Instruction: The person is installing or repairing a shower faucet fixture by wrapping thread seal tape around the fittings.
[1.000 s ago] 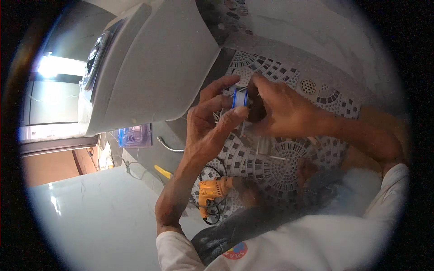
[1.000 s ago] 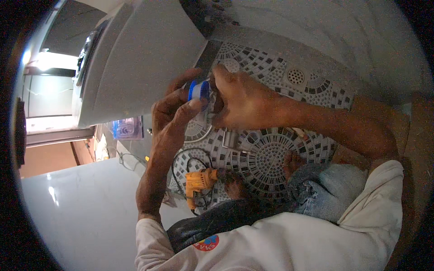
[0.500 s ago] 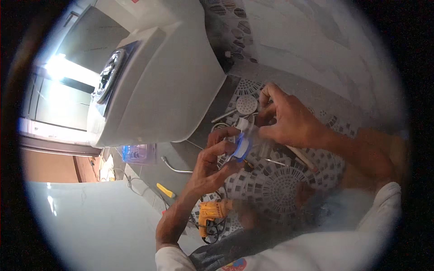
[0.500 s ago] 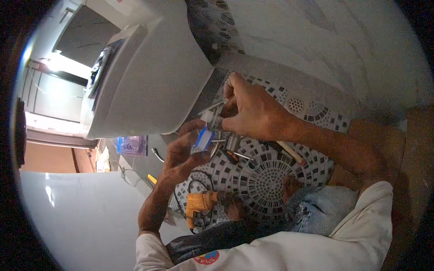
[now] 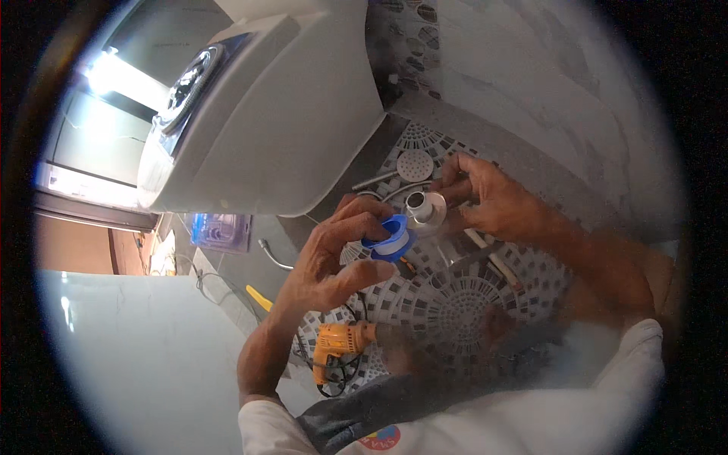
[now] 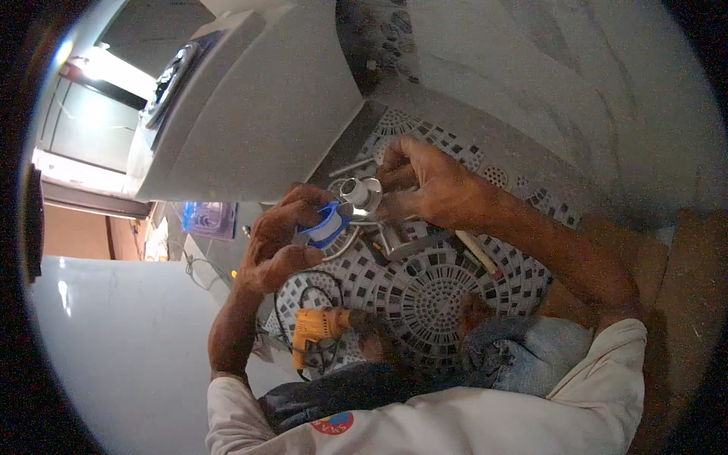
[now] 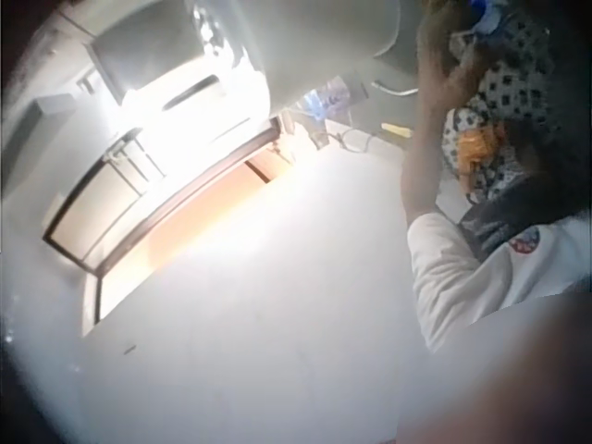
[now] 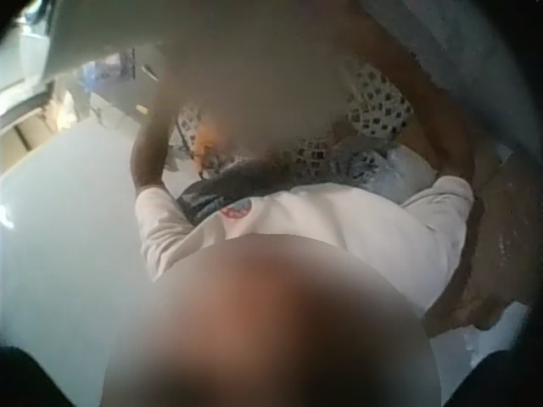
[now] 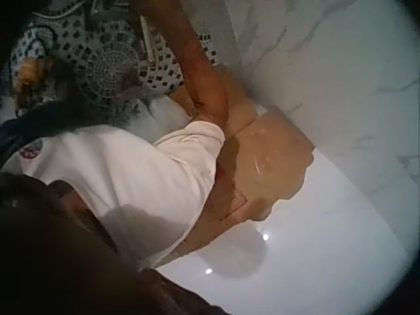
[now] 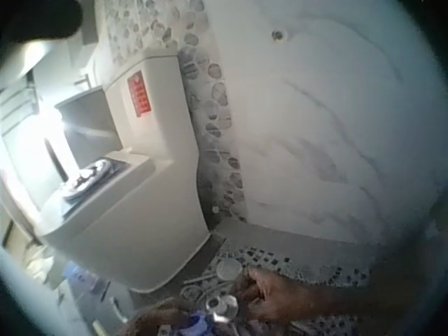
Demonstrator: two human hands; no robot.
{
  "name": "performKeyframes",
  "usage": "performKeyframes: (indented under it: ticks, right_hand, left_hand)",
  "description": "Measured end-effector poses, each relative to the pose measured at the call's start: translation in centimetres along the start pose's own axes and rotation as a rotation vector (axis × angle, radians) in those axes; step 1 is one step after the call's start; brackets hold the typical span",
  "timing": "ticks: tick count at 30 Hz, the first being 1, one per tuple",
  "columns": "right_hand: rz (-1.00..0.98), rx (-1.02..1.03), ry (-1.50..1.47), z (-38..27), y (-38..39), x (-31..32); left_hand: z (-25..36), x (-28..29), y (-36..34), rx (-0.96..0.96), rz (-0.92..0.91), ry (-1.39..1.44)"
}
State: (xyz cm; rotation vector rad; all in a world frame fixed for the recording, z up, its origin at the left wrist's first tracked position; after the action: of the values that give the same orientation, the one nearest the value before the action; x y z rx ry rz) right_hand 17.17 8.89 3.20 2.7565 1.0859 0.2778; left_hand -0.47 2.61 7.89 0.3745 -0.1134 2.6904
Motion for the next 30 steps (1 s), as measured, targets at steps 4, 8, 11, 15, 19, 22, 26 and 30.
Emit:
performKeyframes:
  ticks: [4, 8, 11, 15, 19, 22, 26, 30]
  right_hand:
    - [-0.106, -0.085, -0.173, 0.8, 0.5, -1.0]
    - [-0.262, -0.166, -0.42, 1.2, 1.0, -3.0]
    - [-0.248, -0.202, -0.549, 1.4, 1.3, -3.3]
    - [-0.249, -0.193, -0.533, 1.1, 1.6, -3.4]
    - [-0.239, -0.154, -0.442, 1.4, 1.6, -3.7]
    - [-0.231, -0.152, -0.441, 2.3, 1.6, -3.9]
    - [-0.236, -0.186, -0.513, 2.7, 1.2, -4.2]
    - [-0.282, -0.199, -0.42, 3.9, 0.8, -4.3]
  left_hand:
    - [-0.2, 0.1, -0.2, 0.003, -0.015, -0.005]
    - [-0.5, -0.1, 0.2, -0.025, -0.011, 0.012]
    - [-1.2, -0.8, 0.2, 0.06, 0.002, 0.094]
    - [-1.7, -0.9, 0.0, 0.009, -0.02, 0.134]
    - [-1.9, -1.5, -0.3, -0.005, -0.061, 0.145]
    - [-2.9, -2.7, -0.6, 0.187, 0.002, 0.262]
    - [-5.0, -2.6, -0.6, 0.227, -0.008, 0.221]
    - [-6.7, -2.2, -0.5, 0.181, 0.017, 0.142]
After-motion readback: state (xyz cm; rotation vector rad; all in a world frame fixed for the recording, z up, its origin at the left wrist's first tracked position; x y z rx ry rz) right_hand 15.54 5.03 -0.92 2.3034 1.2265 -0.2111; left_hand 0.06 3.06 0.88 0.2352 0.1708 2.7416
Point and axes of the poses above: each hand's wrist, its own y-axis away from the middle knuckle, its own x-axis out of the back of the hand, z = x × y, the point moved 7 cm from there along -y, towards the middle knuckle, and after that the axes turned 1 degree about y, right-handed, at the moved point
